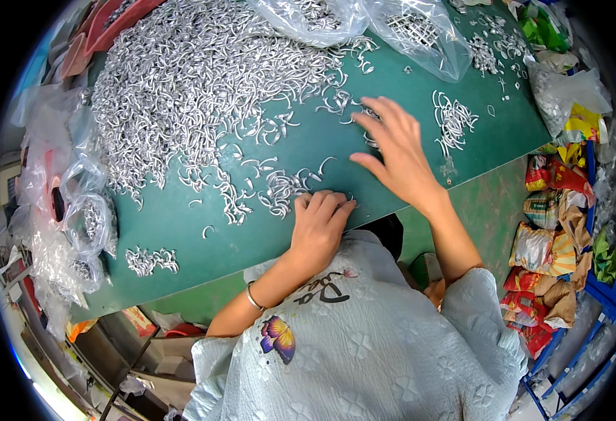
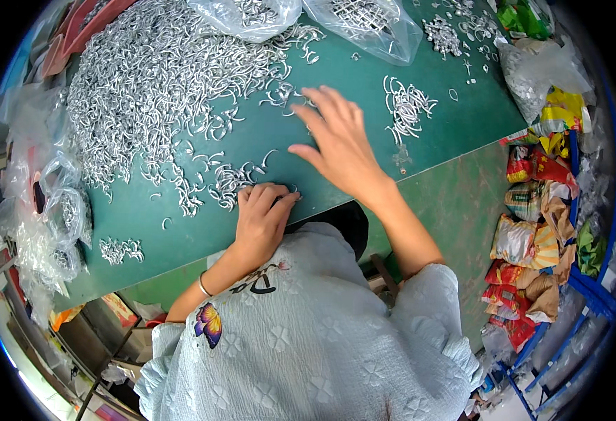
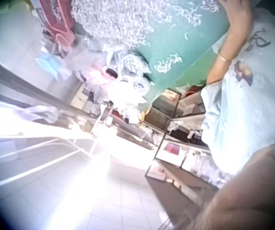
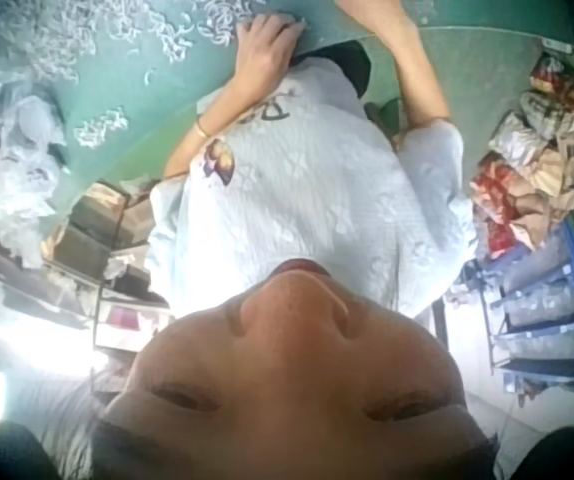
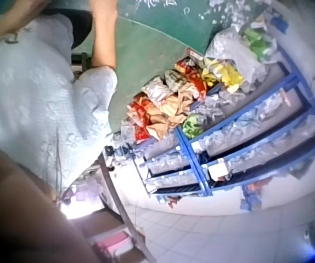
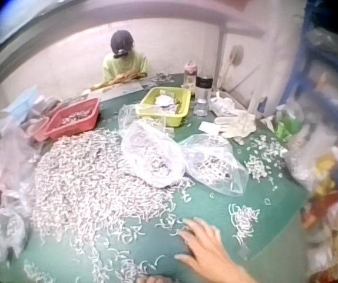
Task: The person sorts small, silver-colored metal pieces from a large pile on a green table by hand, gathering them into their palm and then picking them one by one.
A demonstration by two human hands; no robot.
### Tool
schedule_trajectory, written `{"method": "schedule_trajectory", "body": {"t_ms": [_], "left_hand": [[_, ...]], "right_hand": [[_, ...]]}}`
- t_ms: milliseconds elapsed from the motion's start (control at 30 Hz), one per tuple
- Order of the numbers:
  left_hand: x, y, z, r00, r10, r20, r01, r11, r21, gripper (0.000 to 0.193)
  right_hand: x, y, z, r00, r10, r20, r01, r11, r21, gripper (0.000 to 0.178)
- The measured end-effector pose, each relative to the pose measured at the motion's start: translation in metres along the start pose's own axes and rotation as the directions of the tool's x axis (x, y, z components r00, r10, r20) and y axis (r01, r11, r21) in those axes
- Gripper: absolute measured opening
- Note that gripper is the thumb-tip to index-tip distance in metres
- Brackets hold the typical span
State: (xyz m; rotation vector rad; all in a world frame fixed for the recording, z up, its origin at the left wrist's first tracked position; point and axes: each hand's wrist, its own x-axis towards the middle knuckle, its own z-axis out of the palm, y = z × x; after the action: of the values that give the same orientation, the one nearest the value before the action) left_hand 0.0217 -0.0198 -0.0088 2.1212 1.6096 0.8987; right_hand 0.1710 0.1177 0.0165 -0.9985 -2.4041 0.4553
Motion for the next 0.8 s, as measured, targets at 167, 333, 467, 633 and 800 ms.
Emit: {"method": "schedule_trajectory", "body": {"t_ms": [167, 333, 467, 633, 800], "left_hand": [[-0.003, 0.001, -0.002, 1.000, -0.010, -0.021, 0.010, 1.000, -0.013, 0.029], [-0.001, -0.001, 0.000, 1.000, 0.010, -0.019, -0.010, 1.000, -0.013, 0.028], [-0.001, 0.000, -0.002, 1.000, 0.012, -0.006, -0.012, 1.000, 0.011, 0.029], [-0.004, -0.001, 0.000, 1.000, 0.002, -0.014, -0.002, 1.000, -0.002, 0.030], [-0.003, -0.001, -0.001, 1.000, 0.014, -0.018, -0.014, 1.000, -0.015, 0.030]], "right_hand": [[-0.005, 0.031, 0.009, 0.999, -0.018, -0.039, 0.011, 0.987, -0.160, 0.037], [0.021, 0.020, 0.013, 0.995, -0.009, -0.097, 0.013, 0.999, 0.039, 0.037], [0.032, 0.014, 0.029, 0.985, -0.169, 0.048, 0.167, 0.985, 0.043, 0.033], [0.023, 0.040, 0.014, 0.996, -0.028, 0.080, 0.013, 0.981, 0.192, 0.028], [0.028, 0.039, -0.003, 0.884, 0.375, 0.280, -0.436, 0.442, 0.784, 0.021]]}}
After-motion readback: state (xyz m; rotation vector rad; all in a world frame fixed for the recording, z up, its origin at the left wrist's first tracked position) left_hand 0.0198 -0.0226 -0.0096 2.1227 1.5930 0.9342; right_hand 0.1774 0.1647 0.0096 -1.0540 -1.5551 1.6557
